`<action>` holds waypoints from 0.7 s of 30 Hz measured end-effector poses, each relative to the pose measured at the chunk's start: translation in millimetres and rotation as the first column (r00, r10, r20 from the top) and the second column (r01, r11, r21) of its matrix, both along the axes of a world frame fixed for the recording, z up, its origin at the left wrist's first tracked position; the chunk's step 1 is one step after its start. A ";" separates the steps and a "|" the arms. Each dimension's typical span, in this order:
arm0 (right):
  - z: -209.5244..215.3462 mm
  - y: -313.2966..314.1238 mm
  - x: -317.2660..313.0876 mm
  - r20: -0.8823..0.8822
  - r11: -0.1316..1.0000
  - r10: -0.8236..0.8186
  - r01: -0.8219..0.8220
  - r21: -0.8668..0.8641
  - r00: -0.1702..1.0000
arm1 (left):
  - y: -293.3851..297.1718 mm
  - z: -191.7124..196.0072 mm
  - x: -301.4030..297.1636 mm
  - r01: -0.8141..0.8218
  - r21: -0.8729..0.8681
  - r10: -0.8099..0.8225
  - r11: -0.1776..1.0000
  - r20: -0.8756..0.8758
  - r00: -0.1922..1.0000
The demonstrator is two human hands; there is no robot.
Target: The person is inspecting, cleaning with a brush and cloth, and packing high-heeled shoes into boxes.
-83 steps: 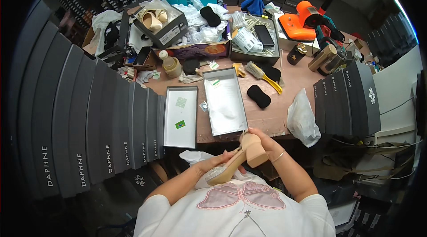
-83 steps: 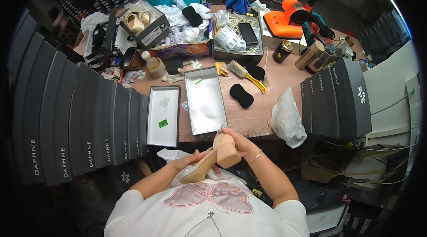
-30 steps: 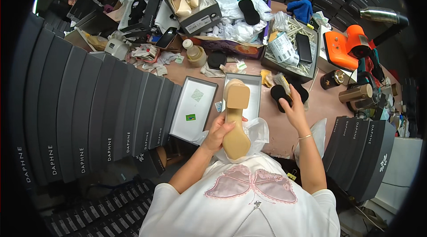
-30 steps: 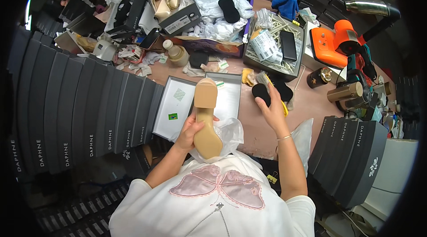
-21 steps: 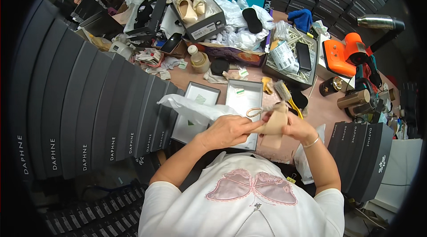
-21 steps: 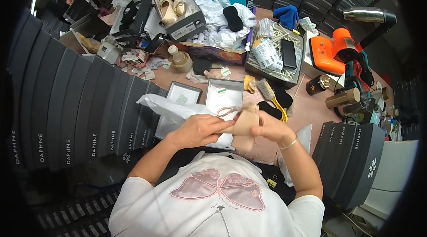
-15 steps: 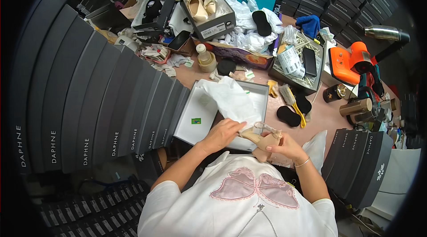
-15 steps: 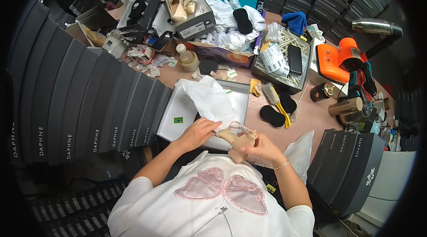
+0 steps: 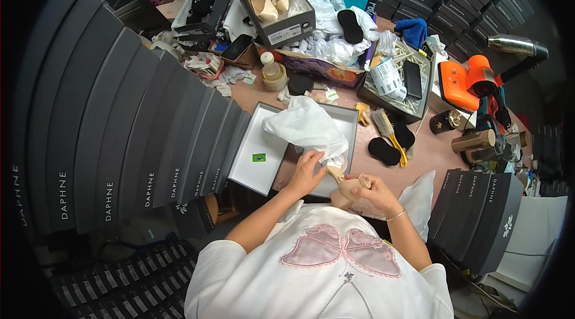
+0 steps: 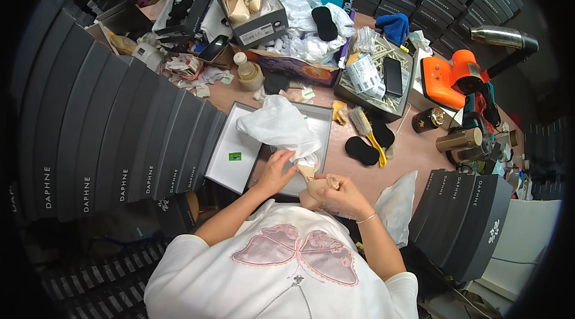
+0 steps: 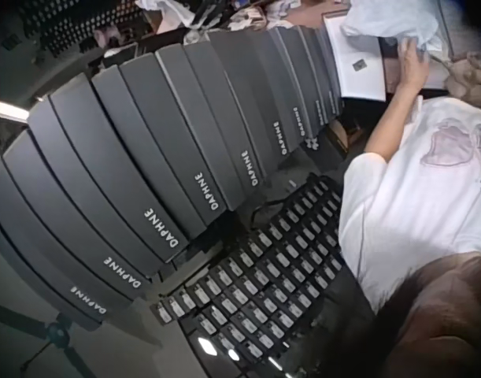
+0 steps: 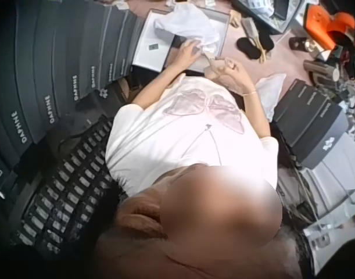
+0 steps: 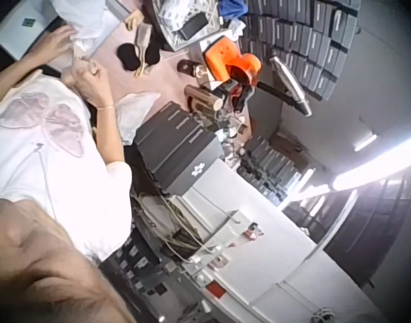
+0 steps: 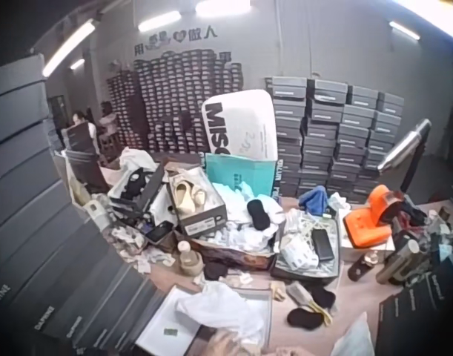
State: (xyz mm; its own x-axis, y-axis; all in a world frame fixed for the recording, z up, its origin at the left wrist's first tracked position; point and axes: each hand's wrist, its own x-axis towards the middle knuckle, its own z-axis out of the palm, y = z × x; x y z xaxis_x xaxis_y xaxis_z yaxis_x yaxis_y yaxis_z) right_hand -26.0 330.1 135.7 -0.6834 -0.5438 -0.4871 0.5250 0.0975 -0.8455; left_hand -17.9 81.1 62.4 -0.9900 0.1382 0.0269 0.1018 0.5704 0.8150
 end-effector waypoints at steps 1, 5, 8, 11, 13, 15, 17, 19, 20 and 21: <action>-1.3 4.2 -1.1 0.024 1.000 -0.010 0.009 0.005 1.000 | -0.9 1.4 -6.3 -0.033 0.077 0.033 0.996 0.002 0.999; 1.3 20.6 -1.5 0.194 0.904 -0.242 0.294 -0.311 0.951 | -15.9 13.9 -9.6 -0.068 -0.001 0.067 0.998 -0.166 0.984; -13.5 26.4 2.4 0.372 0.777 -0.326 0.471 -0.418 0.869 | -8.5 45.2 -18.2 -0.177 -0.153 0.129 0.972 -0.281 0.951; -10.7 22.1 -2.9 0.382 0.736 -0.369 0.517 -0.437 0.847 | -11.1 29.3 -31.0 -0.315 -0.068 0.291 0.947 -0.236 0.927; 1.1 24.8 -7.4 0.366 0.734 -0.345 0.492 -0.468 0.864 | -7.4 21.7 -41.9 -0.449 0.041 0.449 0.893 -0.163 0.879; 6.4 32.8 -6.0 0.309 0.758 -0.302 0.424 -0.496 0.902 | 2.1 20.8 -48.0 -0.544 0.180 0.567 0.819 -0.111 0.817; 5.5 38.4 -7.4 0.294 0.770 -0.281 0.397 -0.499 0.914 | 18.3 26.6 -54.5 -0.610 0.250 0.645 0.752 -0.091 0.758; 7.1 42.9 -7.8 0.230 0.806 -0.251 0.335 -0.489 0.940 | 19.3 16.4 -63.2 -0.652 0.218 0.683 0.727 -0.122 0.720; 13.8 43.8 -10.2 0.171 0.833 -0.228 0.283 -0.476 0.959 | 16.3 9.2 -65.9 -0.672 0.201 0.699 0.713 -0.139 0.701; 19.1 45.2 -10.2 0.112 0.854 -0.213 0.240 -0.461 0.971 | 13.7 5.7 -67.5 -0.705 0.106 0.708 0.701 -0.217 0.672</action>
State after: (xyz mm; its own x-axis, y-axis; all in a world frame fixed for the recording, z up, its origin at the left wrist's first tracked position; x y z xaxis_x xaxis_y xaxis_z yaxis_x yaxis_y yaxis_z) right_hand -36.2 375.4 154.8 -0.7953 -0.5501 -0.2549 0.5310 -0.4291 -0.7307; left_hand -85.4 94.8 68.1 -0.7562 -0.6022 0.2560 -0.1481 0.5386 0.8294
